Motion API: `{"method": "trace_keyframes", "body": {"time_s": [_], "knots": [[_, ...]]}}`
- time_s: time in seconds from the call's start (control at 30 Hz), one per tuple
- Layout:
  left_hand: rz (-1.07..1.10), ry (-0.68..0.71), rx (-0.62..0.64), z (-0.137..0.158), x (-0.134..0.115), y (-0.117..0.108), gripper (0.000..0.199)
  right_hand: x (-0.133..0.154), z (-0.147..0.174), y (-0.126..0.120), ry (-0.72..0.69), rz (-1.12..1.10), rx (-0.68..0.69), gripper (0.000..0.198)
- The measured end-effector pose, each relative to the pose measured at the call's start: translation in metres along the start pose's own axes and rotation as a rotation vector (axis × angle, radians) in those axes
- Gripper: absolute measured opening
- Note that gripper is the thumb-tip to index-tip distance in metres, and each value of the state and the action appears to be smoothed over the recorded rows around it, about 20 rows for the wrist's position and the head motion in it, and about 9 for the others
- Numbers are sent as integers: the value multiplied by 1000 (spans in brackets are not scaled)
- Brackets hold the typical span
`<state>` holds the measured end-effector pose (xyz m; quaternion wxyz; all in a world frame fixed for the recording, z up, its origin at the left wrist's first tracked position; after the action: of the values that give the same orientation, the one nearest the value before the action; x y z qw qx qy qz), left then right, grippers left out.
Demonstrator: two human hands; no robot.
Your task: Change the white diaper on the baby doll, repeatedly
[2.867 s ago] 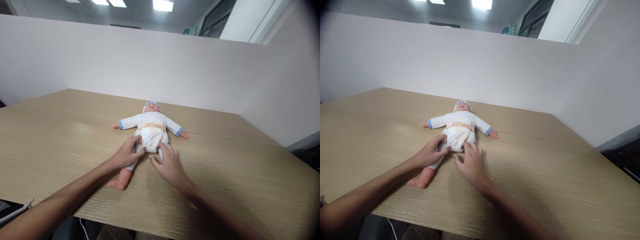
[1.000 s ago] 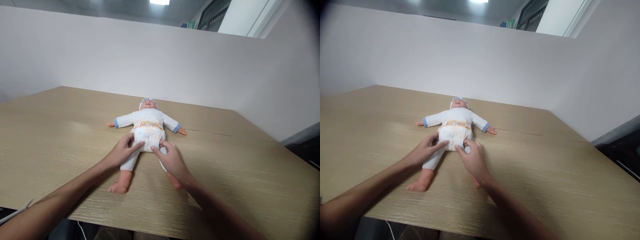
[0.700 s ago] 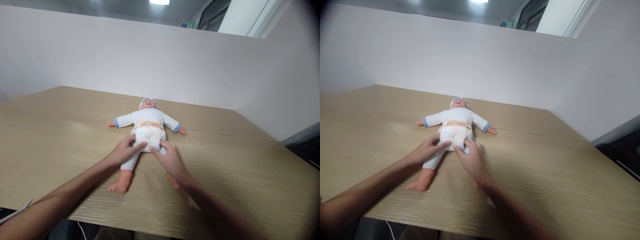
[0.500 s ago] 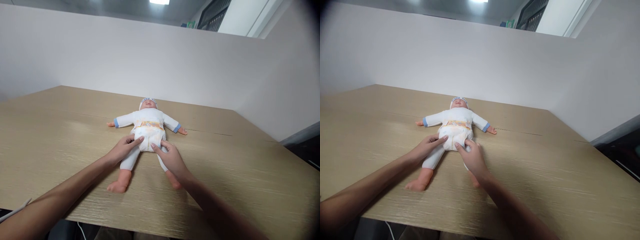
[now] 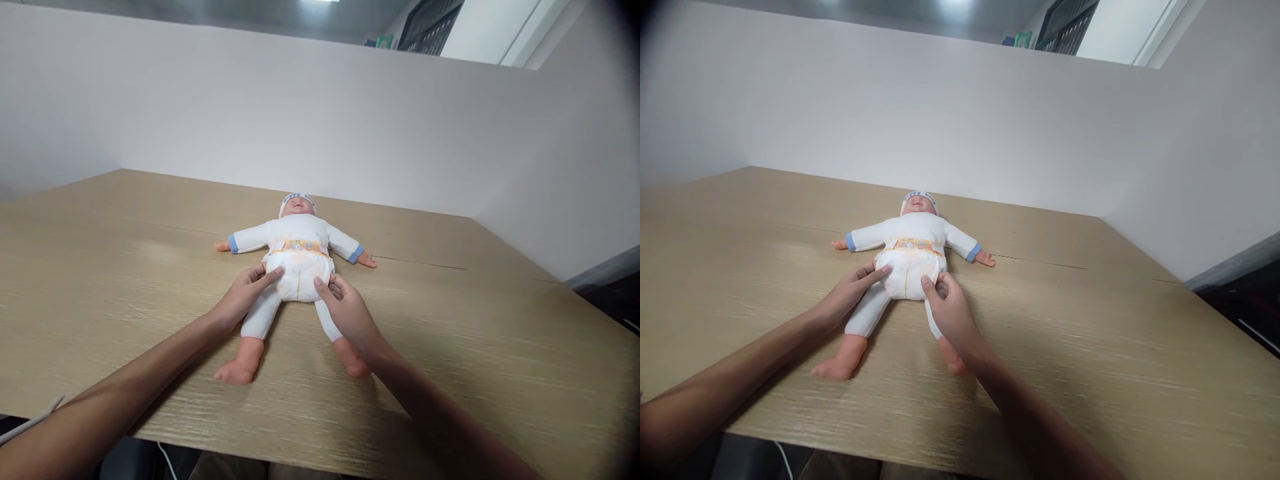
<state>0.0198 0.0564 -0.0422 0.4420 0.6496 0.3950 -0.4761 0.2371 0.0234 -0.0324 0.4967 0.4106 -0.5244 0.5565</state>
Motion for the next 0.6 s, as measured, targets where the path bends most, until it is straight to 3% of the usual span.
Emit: {"method": "trace_keyframes", "body": {"time_s": [0.17, 0.43, 0.6], "knots": [[-35, 33, 56, 2, -3, 1, 55, 0, 3, -6, -38, 209, -92, 32], [-423, 184, 157, 0, -5, -4, 57, 16, 14, -14, -41, 455, -54, 24], [-448, 195, 239, -1, -9, -4, 48, 16, 13, -9, -93, 552, -100, 22]]}}
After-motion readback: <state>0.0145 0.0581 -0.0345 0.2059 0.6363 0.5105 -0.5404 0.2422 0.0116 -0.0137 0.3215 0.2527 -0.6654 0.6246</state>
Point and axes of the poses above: each hand's wrist, its own z-axis away from the middle knuckle, its own y-axis out of the palm, x = y × z, the point moved 1 cm from there along -z, towards the middle knuckle, and after that the axes turned 13 degrees about y, right-handed, at the moved point
